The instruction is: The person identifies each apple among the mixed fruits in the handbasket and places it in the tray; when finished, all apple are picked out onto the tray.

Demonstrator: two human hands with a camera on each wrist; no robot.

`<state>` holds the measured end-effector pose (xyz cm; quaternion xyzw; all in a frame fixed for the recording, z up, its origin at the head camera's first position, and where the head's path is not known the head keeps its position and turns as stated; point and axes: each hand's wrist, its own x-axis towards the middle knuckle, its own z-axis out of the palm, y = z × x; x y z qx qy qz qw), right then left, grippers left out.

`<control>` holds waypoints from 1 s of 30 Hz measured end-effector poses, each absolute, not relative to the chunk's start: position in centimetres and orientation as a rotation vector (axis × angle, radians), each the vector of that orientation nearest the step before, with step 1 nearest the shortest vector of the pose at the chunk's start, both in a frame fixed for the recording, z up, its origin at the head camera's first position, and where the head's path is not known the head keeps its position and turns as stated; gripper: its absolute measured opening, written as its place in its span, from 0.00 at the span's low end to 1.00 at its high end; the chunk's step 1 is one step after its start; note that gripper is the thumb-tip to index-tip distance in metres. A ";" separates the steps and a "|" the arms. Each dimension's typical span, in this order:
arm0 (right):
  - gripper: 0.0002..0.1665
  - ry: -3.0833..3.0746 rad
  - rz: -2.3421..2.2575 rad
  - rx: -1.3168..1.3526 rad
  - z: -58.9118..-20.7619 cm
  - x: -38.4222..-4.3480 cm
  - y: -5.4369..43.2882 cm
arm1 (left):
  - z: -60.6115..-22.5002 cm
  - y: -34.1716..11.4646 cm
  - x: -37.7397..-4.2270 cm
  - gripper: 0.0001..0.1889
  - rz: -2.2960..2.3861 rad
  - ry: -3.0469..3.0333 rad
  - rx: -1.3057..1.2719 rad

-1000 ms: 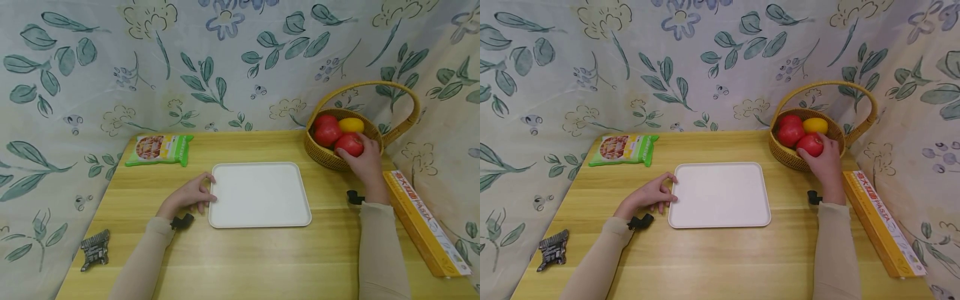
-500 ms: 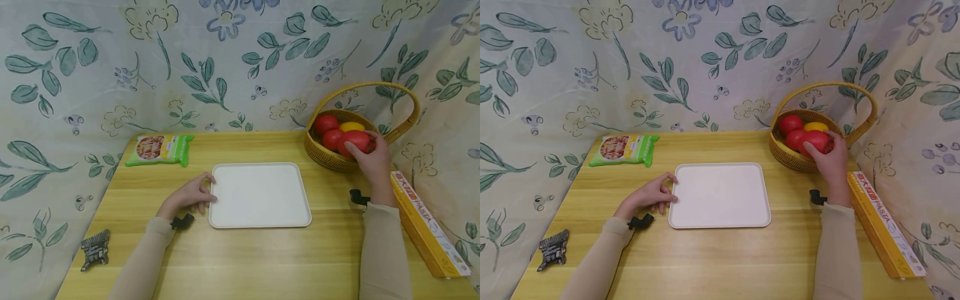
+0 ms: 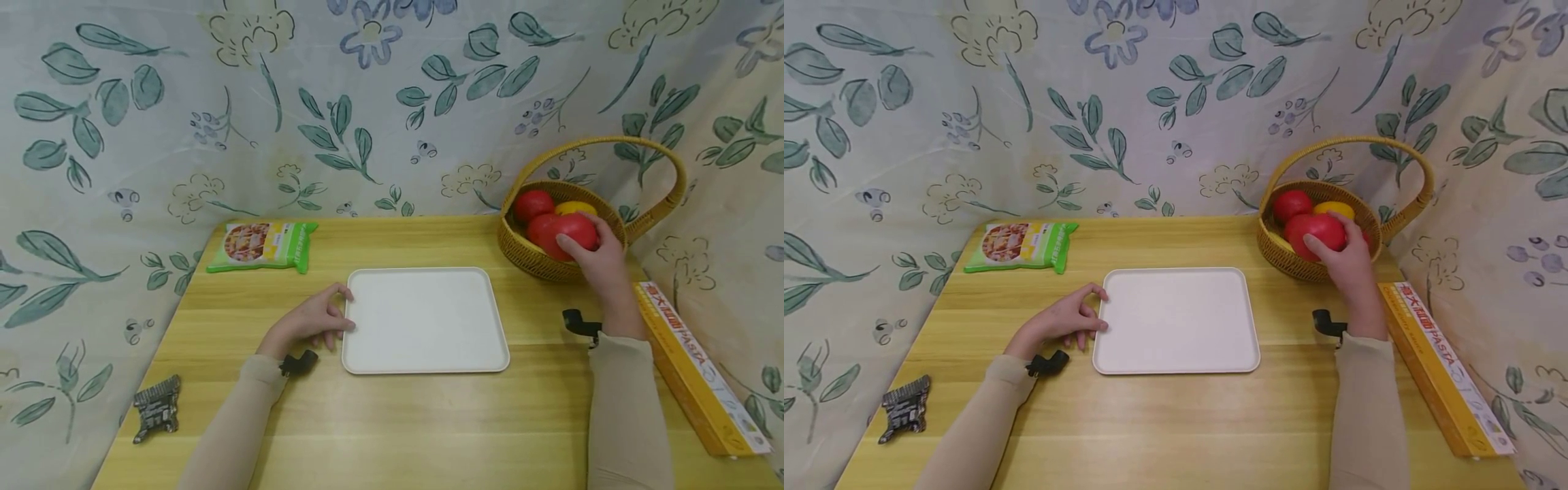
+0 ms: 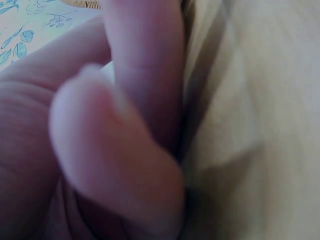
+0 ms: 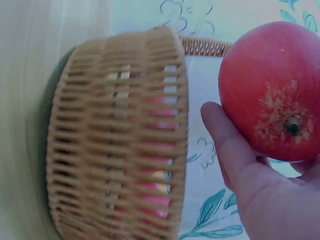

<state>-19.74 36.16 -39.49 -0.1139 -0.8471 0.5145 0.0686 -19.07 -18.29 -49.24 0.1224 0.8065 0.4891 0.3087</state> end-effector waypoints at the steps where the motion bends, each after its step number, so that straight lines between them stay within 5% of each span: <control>1: 0.42 -2.561 1.542 -0.323 -39.4 -19.6 36.0 | -49.3 -18.3 -19.1 0.31 1.294 2.131 0.323; 30: 0.49 -2.651 1.700 0.200 -40.5 -19.7 26.2 | -49.4 -18.3 -19.1 0.31 1.302 2.129 0.343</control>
